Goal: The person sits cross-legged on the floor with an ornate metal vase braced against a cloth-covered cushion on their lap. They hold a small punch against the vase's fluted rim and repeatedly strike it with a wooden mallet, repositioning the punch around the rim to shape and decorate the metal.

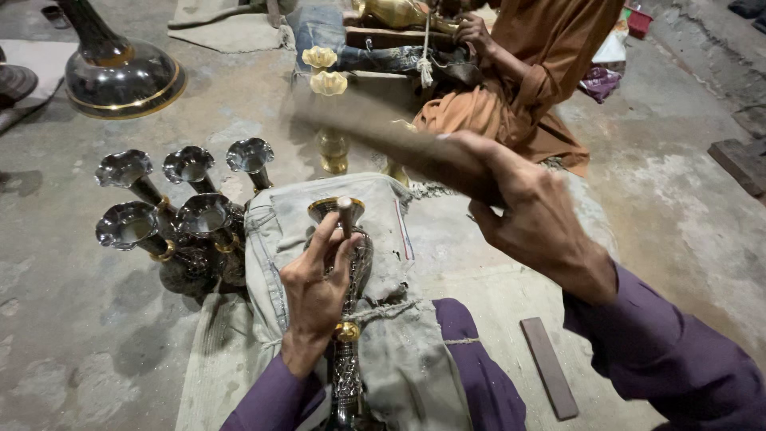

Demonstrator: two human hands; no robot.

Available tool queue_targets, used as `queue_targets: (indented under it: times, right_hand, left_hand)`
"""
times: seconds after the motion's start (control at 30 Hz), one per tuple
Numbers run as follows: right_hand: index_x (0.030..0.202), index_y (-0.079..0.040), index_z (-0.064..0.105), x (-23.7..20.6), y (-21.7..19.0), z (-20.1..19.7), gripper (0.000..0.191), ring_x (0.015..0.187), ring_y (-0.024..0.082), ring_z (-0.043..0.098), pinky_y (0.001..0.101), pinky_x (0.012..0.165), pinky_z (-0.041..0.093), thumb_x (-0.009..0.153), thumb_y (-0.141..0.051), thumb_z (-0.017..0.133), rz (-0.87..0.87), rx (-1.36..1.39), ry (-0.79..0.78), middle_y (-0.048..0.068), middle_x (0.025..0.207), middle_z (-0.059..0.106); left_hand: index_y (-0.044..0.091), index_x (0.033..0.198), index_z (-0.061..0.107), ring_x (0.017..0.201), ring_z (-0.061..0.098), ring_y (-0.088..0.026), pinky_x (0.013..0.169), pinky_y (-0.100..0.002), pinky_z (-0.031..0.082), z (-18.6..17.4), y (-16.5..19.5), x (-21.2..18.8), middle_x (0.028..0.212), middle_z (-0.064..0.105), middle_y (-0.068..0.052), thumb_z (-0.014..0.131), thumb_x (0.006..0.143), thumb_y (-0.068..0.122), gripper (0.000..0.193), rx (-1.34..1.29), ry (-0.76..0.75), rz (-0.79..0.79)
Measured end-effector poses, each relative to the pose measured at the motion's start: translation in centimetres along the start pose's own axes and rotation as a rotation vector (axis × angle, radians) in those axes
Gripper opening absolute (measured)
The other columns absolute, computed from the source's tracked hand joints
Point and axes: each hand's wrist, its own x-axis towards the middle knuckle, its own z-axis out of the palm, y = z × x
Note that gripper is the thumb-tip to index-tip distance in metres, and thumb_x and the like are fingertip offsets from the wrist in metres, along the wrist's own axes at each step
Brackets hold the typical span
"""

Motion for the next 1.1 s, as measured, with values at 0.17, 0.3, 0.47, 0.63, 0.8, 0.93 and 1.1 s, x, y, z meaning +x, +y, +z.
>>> queue_targets:
  times: [0.17, 0.3, 0.47, 0.63, 0.8, 0.93, 1.1]
  right_hand:
    - [0.140, -0.025, 0.060, 0.1, -0.1, 0.2, 0.045, 0.072, 0.017, 0.068, 0.0351, 0.059, 0.058, 0.097, -0.010, 0.063, -0.209, -0.340, 0.072, 0.003, 0.101, 0.076]
    - [0.131, -0.021, 0.062, 0.2, -0.1, -0.2, 0.031, 0.081, 0.017, 0.069, 0.0325, 0.061, 0.059, 0.102, -0.010, 0.061, -0.241, -0.125, 0.059, 0.007, 0.111, 0.075]
    - [0.137, -0.020, 0.060, 0.3, -0.4, -0.6, 0.042, 0.071, 0.019, 0.067, 0.0369, 0.057, 0.055, 0.095, -0.015, 0.064, -0.149, -0.167, 0.106, 0.004, 0.093, 0.073]
    - [0.137, -0.022, 0.062, 0.1, -0.8, -0.7, 0.048, 0.075, 0.018, 0.069, 0.0378, 0.061, 0.056, 0.092, -0.007, 0.066, -0.220, -0.345, 0.057, 0.003, 0.096, 0.074]
    - [0.145, -0.014, 0.056, 0.6, -0.5, -1.0, 0.067, 0.072, 0.022, 0.068, 0.0349, 0.053, 0.057, 0.080, -0.001, 0.067, -0.175, -0.158, 0.001, 0.010, 0.105, 0.071]
    - [0.143, -0.022, 0.057, 0.7, 0.0, -1.0, 0.064, 0.085, 0.026, 0.069, 0.0346, 0.060, 0.058, 0.082, -0.013, 0.074, -0.340, -0.256, 0.182, 0.008, 0.108, 0.068]
    - [0.148, -0.021, 0.054, 1.4, 1.0, -0.6, 0.055, 0.085, 0.018, 0.071, 0.0330, 0.069, 0.060, 0.097, -0.006, 0.069, -0.348, -0.064, 0.125, 0.007, 0.113, 0.073]
  left_hand:
    - [0.012, 0.143, 0.054, 0.081, 0.080, -0.017, 0.061, -0.029, 0.063, -0.1, 0.0, -0.2, 0.101, 0.081, -0.008, 0.069, 0.097, 0.007, 0.049, 0.066, -0.006, 0.010]
    - [0.013, 0.141, 0.057, 0.084, 0.081, -0.018, 0.064, -0.028, 0.064, -0.7, 1.0, 0.1, 0.105, 0.080, -0.009, 0.067, 0.100, 0.008, 0.043, -0.011, -0.003, 0.021]
    - [0.013, 0.140, 0.059, 0.079, 0.080, -0.017, 0.061, -0.030, 0.063, -0.9, 1.7, 0.8, 0.101, 0.080, -0.007, 0.069, 0.098, 0.010, 0.043, 0.057, -0.031, -0.013]
    - [0.015, 0.140, 0.057, 0.077, 0.080, -0.018, 0.063, -0.030, 0.063, -1.2, 2.0, 1.0, 0.102, 0.080, -0.007, 0.070, 0.098, 0.011, 0.045, 0.070, -0.037, -0.024]
    - [0.012, 0.143, 0.051, 0.080, 0.079, -0.019, 0.062, -0.028, 0.065, -1.1, 1.6, 0.8, 0.104, 0.080, -0.007, 0.069, 0.097, 0.012, 0.049, 0.053, -0.038, -0.002]
    - [0.016, 0.138, 0.055, 0.081, 0.080, -0.017, 0.057, -0.025, 0.065, -0.8, 0.2, 0.4, 0.105, 0.080, -0.008, 0.069, 0.100, 0.013, 0.041, 0.055, -0.064, 0.003]
    - [0.017, 0.142, 0.055, 0.081, 0.079, -0.015, 0.058, -0.024, 0.063, -0.2, -1.1, 0.0, 0.106, 0.079, -0.008, 0.067, 0.104, 0.016, 0.041, 0.072, -0.022, 0.112]
